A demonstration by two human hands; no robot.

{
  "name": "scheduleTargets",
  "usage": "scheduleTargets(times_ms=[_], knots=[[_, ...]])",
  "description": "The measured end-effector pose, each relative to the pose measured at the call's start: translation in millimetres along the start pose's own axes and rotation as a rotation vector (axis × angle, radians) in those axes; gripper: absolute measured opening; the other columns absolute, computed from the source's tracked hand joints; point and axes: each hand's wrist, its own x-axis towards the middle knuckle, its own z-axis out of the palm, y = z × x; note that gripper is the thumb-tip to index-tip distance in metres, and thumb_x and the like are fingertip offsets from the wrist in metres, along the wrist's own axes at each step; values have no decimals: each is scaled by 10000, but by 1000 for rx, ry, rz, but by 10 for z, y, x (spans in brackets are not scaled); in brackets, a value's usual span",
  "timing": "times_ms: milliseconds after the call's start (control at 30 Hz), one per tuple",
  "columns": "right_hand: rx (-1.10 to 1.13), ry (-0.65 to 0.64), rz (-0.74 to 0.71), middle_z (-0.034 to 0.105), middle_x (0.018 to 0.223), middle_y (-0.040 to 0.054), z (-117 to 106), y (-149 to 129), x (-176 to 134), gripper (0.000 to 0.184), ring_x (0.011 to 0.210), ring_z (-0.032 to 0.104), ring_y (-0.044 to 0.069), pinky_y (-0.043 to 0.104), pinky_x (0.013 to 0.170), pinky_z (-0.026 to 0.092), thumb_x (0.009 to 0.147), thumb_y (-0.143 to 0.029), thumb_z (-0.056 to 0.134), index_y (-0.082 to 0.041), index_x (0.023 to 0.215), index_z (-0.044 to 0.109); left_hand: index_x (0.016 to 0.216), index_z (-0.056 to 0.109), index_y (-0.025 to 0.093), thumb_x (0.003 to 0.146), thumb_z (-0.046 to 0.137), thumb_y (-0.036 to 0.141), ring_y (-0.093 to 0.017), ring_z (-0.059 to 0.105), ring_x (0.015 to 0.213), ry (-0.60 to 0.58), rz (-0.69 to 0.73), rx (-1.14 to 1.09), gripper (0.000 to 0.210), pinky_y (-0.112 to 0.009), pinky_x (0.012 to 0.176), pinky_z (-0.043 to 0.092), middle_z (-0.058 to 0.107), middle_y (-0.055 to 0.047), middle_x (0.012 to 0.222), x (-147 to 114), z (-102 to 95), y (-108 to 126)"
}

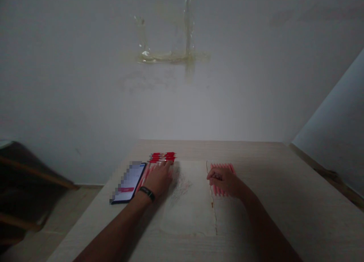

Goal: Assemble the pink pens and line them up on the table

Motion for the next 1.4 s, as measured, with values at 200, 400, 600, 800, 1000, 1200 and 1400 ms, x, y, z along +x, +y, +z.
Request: scheduleTargets(times_ms=[200, 400, 600, 800, 1000, 1200, 1400], knots=[[-50, 27, -64, 650, 644, 0, -19, -7, 6, 195, 449, 569, 110, 216, 448, 441, 889, -352, 556, -182, 885, 652, 1158, 604, 146, 828, 474, 83, -300, 641, 1025, -37, -35, 1, 360, -429, 959, 404, 695, -172, 1086, 6, -8, -18], [-196, 92, -183, 673, 836, 50, 175, -199, 17, 200, 743, 651, 180, 296, 673, 513, 925, -362, 554, -195, 968, 655, 1085, 605, 165, 805, 552, 164, -241, 648, 905, 116, -46, -195, 285, -333, 805, 455, 691, -110, 979, 41, -100, -1], [-469, -8, -342, 656, 1060, 58, 423, -361, 96, 241, 1037, 569, 243, 394, 952, 416, 817, -275, 726, -228, 1046, 667, 1040, 583, 179, 785, 590, 222, -166, 594, 665, 115, -22, -633, 259, -265, 609, 435, 612, -1, 741, 105, -47, 26], [-538, 63, -293, 659, 1085, 58, 430, -289, 181, 169, 1077, 551, 238, 402, 992, 381, 877, -196, 634, -227, 1039, 667, 805, 488, 192, 777, 616, 331, -121, 553, 510, 57, -78, -985, 192, -225, 496, 411, 549, 43, 633, 128, -5, 51], [-529, 111, -283, 655, 1179, 66, 417, -161, 189, 258, 1152, 532, 241, 435, 1058, 348, 874, -149, 609, -229, 1115, 650, 718, 471, 196, 786, 622, 412, -116, 544, 493, 71, -57, -993, 272, -219, 495, 395, 548, 45, 577, 135, 9, 38], [-509, 198, -283, 638, 1219, 86, 375, -124, 222, 262, 1180, 525, 243, 445, 1063, 354, 869, -152, 609, -213, 1121, 642, 732, 488, 192, 824, 604, 448, -114, 545, 496, 80, -22, -998, 296, -221, 487, 394, 591, 24, 620, 149, 57, 23], [-479, 204, -275, 649, 1151, 78, 360, -156, 190, 328, 1125, 542, 263, 422, 994, 400, 801, -290, 743, -227, 1105, 635, 849, 610, 169, 853, 561, 402, -123, 591, 576, 50, 18, -945, 239, -230, 546, 446, 648, -9, 734, 160, 63, 20]])
